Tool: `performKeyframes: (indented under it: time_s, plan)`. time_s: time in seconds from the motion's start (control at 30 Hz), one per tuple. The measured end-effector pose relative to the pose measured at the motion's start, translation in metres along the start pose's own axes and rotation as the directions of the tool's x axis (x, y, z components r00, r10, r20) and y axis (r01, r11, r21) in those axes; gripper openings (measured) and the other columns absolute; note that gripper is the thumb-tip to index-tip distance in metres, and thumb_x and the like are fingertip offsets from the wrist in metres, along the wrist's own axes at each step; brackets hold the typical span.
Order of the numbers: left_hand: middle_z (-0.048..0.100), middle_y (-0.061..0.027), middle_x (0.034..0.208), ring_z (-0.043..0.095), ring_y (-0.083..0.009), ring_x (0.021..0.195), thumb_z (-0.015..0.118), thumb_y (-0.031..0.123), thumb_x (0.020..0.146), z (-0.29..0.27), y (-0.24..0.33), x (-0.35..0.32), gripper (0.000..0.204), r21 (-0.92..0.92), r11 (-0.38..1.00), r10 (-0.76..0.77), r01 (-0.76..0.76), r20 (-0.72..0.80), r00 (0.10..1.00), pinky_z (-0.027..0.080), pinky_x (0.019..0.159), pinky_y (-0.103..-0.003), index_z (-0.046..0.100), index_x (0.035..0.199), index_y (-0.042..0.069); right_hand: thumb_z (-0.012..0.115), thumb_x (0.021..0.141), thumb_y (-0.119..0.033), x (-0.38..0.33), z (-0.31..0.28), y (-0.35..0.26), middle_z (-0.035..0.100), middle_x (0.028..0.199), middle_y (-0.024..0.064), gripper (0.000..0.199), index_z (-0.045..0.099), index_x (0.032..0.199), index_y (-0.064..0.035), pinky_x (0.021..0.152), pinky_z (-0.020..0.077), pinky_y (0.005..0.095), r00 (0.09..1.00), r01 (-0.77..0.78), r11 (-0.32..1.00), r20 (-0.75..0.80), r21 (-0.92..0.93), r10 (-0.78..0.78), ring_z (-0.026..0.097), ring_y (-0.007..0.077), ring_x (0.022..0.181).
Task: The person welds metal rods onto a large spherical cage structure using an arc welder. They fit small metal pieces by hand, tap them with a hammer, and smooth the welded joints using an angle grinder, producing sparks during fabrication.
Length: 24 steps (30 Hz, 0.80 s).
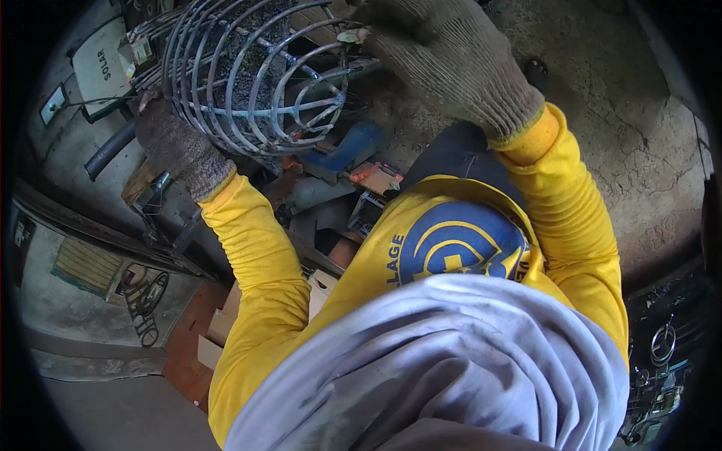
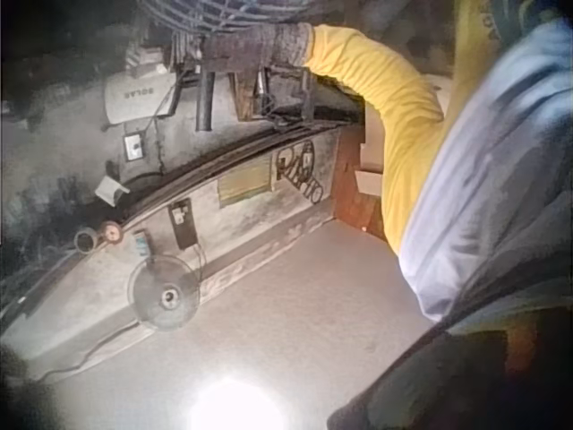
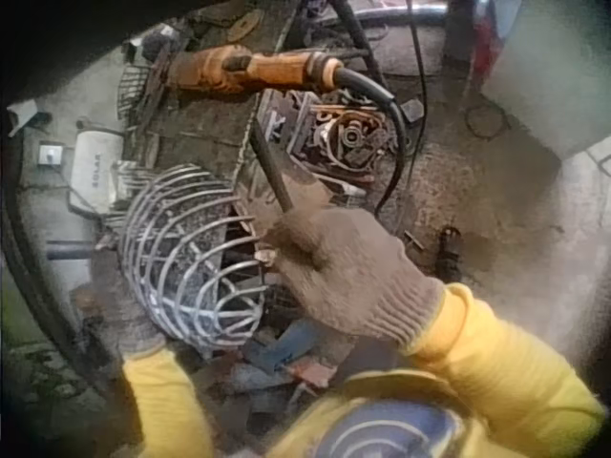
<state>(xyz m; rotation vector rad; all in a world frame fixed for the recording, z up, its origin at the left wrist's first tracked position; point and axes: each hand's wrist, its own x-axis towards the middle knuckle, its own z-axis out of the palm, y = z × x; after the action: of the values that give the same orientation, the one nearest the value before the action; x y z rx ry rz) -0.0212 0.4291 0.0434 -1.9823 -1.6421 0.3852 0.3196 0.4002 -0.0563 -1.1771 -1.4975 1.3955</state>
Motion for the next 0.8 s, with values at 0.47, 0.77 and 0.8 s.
performKeyframes:
  time_s: [0.47, 0.77, 0.8]
  plan:
    - [0.070, -0.0154, 0.100, 0.067, -0.0329, 0.096, 0.057, 0.016, 0.092, 0.017, -0.018, -0.005, 0.022, 0.018, 0.999, -0.034, 0.034, -0.030, 0.999, 0.053, 0.085, -0.039, 0.071, 0.102, 0.002, 0.068, 0.090, -0.021, 0.020, -0.014, -0.003, 0.071, 0.088, 0.0132, 0.023, 0.071, 0.105, -0.0038, 0.073, 0.0560, 0.0353, 0.971, 0.137, 0.980, 0.217, -0.144, -0.104, 0.071, 0.0247, 0.079]
    - [0.070, -0.0167, 0.102, 0.068, -0.0331, 0.098, 0.062, 0.020, 0.092, 0.006, -0.006, -0.007, 0.022, 0.013, 1.000, -0.009, 0.010, -0.081, 0.997, 0.053, 0.086, -0.040, 0.071, 0.102, 0.002, 0.067, 0.088, -0.023, -0.010, -0.011, -0.002, 0.071, 0.090, 0.0162, 0.022, 0.072, 0.103, -0.0072, 0.075, 0.0557, 0.0416, 0.994, -0.108, 0.988, 0.022, 0.114, 0.106, 0.070, 0.0337, 0.084]
    - [0.070, -0.0165, 0.102, 0.068, -0.0331, 0.097, 0.062, 0.021, 0.092, 0.009, -0.011, -0.008, 0.023, -0.026, 0.999, -0.024, 0.022, -0.069, 0.997, 0.053, 0.085, -0.040, 0.071, 0.102, 0.002, 0.071, 0.088, -0.028, -0.014, 0.007, 0.012, 0.073, 0.089, 0.0139, 0.022, 0.075, 0.100, -0.0109, 0.074, 0.0564, 0.0409, 0.994, -0.067, 0.997, -0.085, 0.037, 0.070, 0.071, 0.0322, 0.083]
